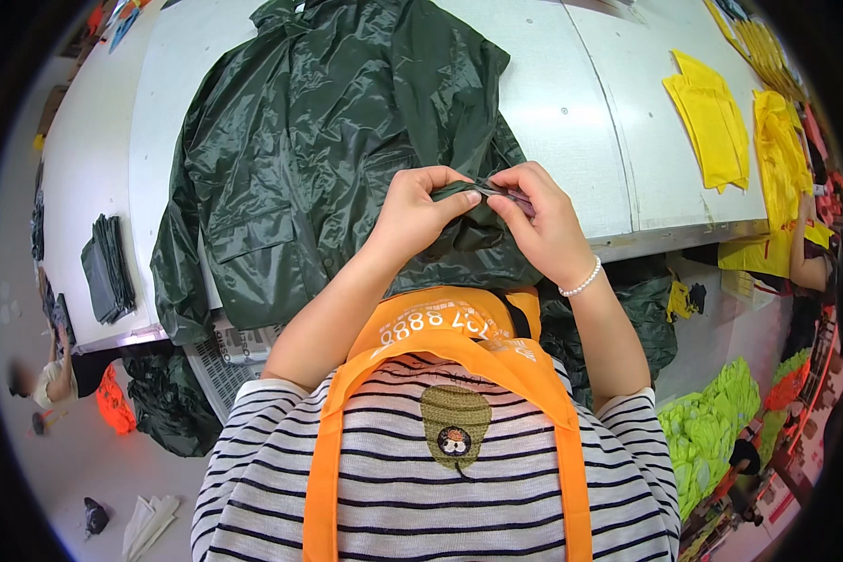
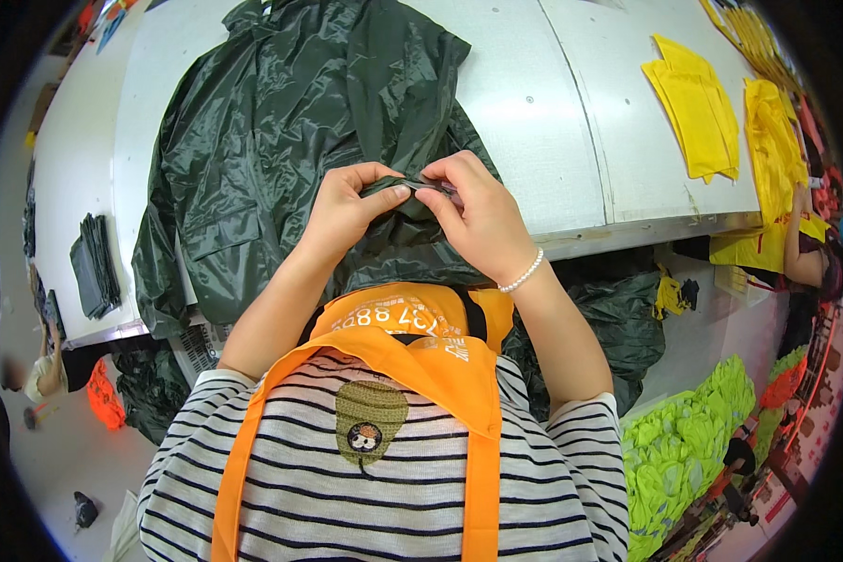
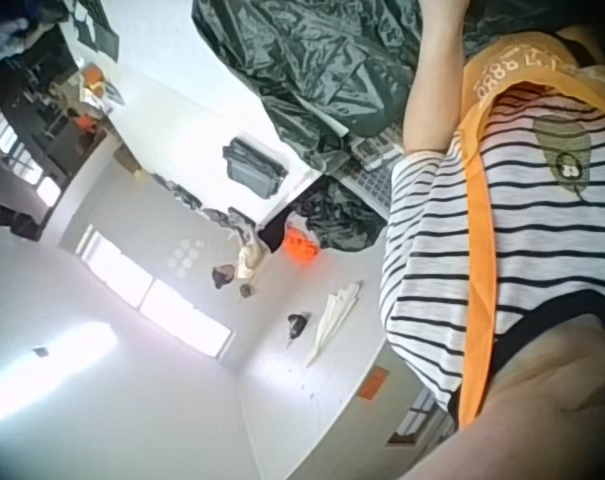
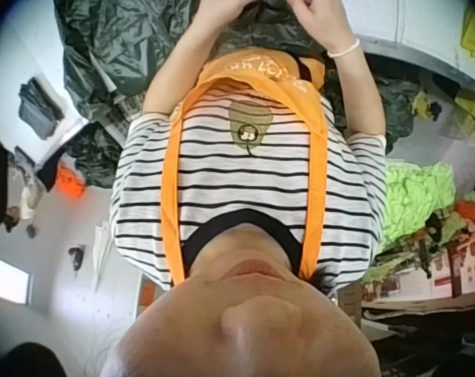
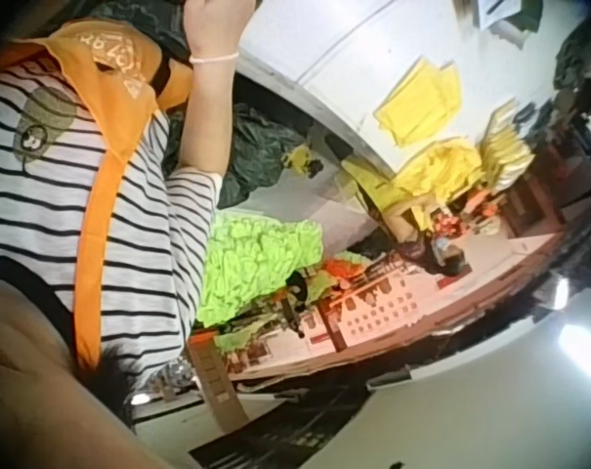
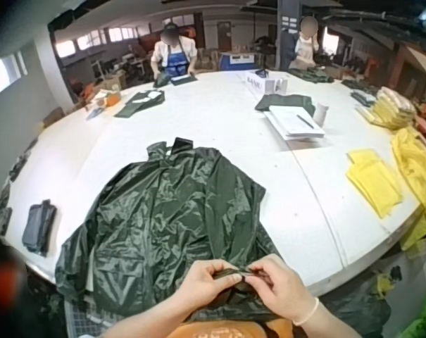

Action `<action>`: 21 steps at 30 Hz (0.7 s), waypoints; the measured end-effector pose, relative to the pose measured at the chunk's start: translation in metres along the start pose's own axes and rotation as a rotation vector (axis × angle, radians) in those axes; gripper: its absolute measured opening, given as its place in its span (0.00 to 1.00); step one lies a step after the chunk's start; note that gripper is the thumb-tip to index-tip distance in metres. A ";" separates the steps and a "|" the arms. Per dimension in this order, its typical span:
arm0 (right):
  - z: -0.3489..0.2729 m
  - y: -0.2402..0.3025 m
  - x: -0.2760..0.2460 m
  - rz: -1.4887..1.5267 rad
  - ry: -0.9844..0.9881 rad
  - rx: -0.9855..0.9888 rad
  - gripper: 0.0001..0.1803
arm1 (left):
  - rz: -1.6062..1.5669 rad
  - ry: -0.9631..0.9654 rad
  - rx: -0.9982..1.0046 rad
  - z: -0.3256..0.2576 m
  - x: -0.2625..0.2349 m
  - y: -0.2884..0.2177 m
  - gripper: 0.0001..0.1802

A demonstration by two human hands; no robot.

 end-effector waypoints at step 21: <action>0.002 0.004 0.005 -0.005 -0.141 -0.133 0.07 | -0.159 -0.016 -0.037 0.002 -0.003 0.009 0.08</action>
Point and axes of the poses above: each hand's wrist, its own z-axis towards the middle knuckle, its own x-axis out of the palm, y = z × x, the point moved 7 cm from there along z, towards the middle knuckle, and after that the axes turned 15 degrees about x, right-handed, at the moved point
